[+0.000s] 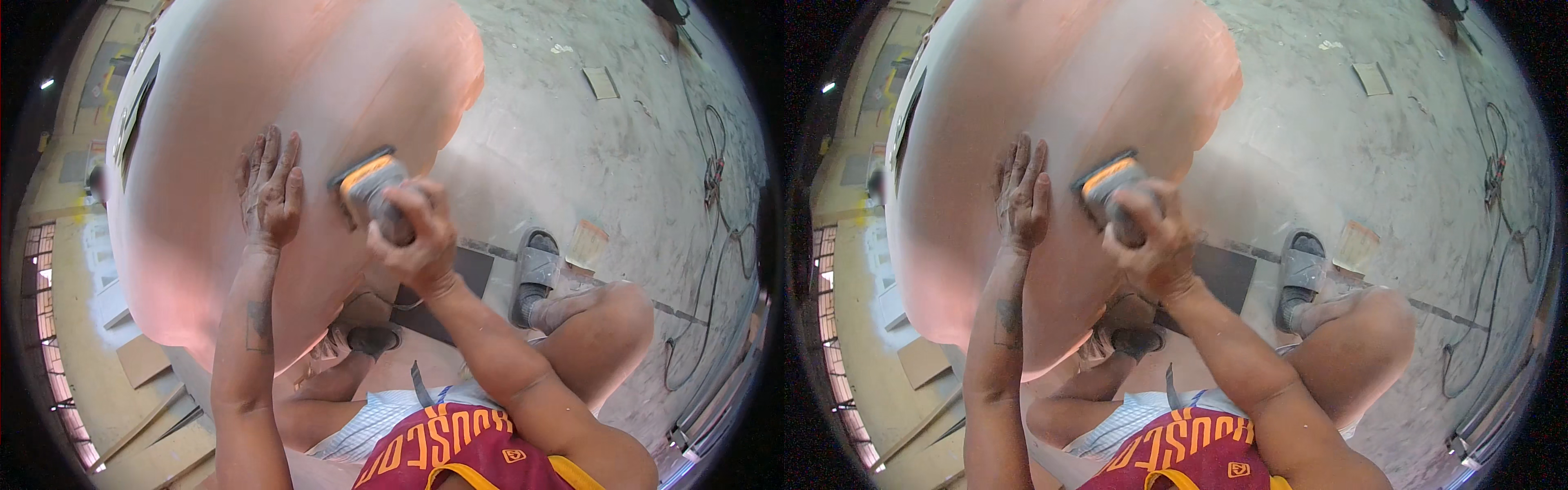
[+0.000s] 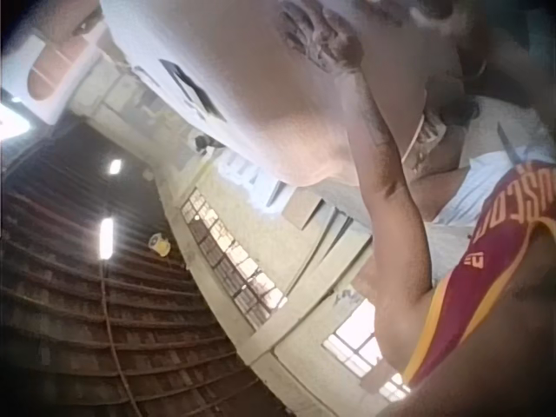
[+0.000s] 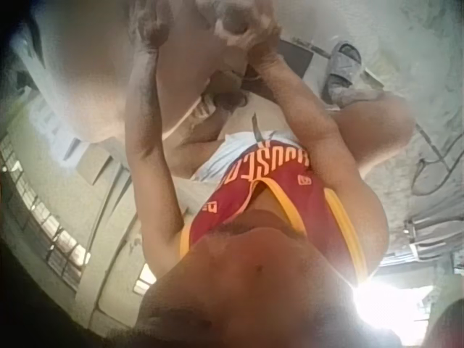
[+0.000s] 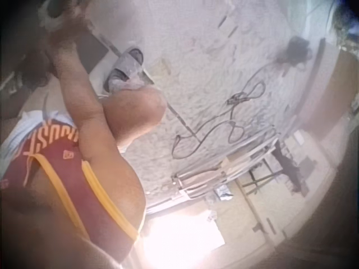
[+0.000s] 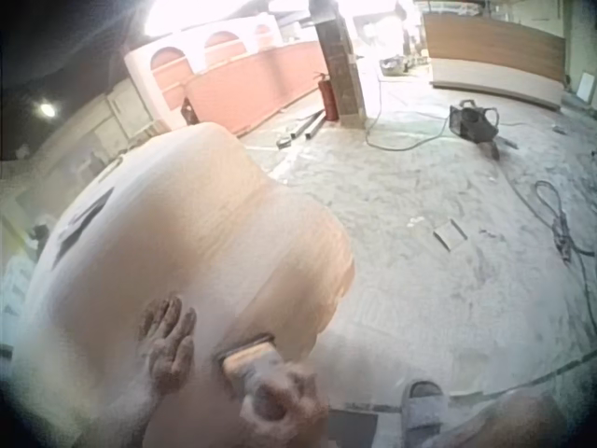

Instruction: Sanding a large white furniture part using an orbital sander and sandpaper.

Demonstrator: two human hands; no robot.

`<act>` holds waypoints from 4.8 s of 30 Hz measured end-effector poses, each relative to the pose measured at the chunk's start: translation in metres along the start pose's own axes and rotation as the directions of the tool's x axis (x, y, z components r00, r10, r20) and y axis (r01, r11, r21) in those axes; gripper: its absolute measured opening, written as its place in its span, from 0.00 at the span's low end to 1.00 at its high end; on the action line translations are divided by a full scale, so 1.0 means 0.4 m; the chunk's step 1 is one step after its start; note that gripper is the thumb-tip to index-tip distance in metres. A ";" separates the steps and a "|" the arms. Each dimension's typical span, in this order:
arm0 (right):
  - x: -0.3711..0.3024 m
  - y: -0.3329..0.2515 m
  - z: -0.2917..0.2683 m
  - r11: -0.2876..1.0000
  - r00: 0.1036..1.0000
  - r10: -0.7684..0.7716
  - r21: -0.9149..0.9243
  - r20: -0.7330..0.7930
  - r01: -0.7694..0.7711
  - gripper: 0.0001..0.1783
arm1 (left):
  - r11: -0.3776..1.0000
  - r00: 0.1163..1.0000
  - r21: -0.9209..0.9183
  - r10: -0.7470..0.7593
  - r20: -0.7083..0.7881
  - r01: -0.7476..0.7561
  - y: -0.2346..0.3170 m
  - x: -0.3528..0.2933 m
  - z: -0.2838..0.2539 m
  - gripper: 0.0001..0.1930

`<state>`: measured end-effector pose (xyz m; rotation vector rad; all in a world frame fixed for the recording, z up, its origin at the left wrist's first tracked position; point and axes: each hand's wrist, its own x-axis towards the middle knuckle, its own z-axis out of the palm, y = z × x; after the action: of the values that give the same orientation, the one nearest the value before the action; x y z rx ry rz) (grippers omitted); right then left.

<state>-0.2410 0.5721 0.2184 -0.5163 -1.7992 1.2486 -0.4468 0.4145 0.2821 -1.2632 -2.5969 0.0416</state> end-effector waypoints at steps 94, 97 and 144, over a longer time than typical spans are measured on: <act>0.589 0.228 -0.125 0.888 0.875 0.450 0.189 -0.178 -0.419 0.32 | 0.991 0.977 -0.098 -0.103 -0.186 0.086 0.003 0.011 0.018 0.23; 0.426 0.218 -0.079 0.987 0.959 0.159 0.009 -0.233 -0.161 0.30 | 0.995 0.979 -0.070 -0.085 -0.187 0.073 0.004 0.007 0.016 0.23; 0.390 0.544 -0.122 0.676 0.710 0.672 0.567 -0.212 -0.470 0.29 | 0.998 0.978 -0.018 -0.062 -0.200 0.060 0.018 0.010 -0.001 0.23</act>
<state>-0.3142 0.8024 0.0934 -1.0354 -0.9158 1.7961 -0.4433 0.4220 0.2822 -1.1277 -2.4632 -0.1082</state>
